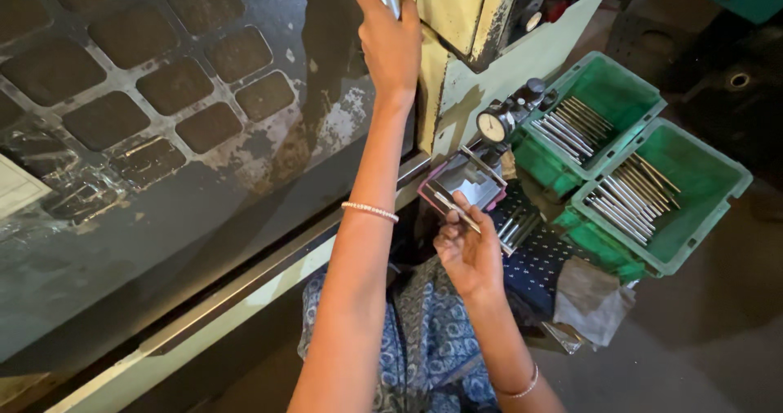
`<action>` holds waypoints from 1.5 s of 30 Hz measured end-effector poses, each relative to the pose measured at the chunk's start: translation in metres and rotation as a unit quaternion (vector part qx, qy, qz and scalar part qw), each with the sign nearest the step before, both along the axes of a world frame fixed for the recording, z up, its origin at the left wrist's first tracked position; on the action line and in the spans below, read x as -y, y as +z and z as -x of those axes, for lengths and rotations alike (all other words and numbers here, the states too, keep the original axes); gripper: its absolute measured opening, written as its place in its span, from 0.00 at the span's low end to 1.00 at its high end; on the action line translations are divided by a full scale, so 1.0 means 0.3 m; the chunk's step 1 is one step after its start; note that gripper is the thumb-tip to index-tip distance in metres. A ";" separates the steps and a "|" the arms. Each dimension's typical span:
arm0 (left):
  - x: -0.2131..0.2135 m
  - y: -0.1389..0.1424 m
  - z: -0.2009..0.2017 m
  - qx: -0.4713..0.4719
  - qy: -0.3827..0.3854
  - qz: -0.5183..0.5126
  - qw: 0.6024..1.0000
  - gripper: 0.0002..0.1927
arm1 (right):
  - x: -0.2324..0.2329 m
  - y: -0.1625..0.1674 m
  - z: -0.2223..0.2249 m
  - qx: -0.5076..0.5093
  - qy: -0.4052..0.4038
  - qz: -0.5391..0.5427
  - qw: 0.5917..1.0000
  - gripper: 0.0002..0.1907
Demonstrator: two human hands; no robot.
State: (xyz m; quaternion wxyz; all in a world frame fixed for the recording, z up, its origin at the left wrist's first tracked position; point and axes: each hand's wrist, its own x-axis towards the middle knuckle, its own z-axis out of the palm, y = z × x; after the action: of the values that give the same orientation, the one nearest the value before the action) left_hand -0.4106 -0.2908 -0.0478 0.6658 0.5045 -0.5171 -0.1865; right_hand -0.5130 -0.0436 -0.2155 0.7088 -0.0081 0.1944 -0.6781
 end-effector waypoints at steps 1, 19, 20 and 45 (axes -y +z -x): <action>0.002 0.000 0.002 0.003 -0.001 -0.004 1.000 0.22 | 0.003 0.000 0.000 -0.006 -0.004 -0.003 1.000 0.20; 0.047 -0.016 0.013 -0.014 -0.029 0.028 0.999 0.27 | -0.022 0.112 0.050 -0.085 -0.085 0.051 0.991 0.24; 0.048 -0.014 0.014 -0.007 -0.025 0.027 0.999 0.26 | -0.025 0.117 0.056 -0.088 -0.086 0.049 0.991 0.24; 0.049 0.003 0.023 -0.005 -0.031 -0.004 0.999 0.17 | -0.049 0.170 0.007 -0.166 -0.078 0.019 0.983 0.25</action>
State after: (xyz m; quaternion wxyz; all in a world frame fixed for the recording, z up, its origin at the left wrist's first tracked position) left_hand -0.4175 -0.3055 -0.0470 0.6604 0.4897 -0.5284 -0.2119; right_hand -0.5151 -0.0289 -0.1646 0.6113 -0.1190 0.2962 -0.7242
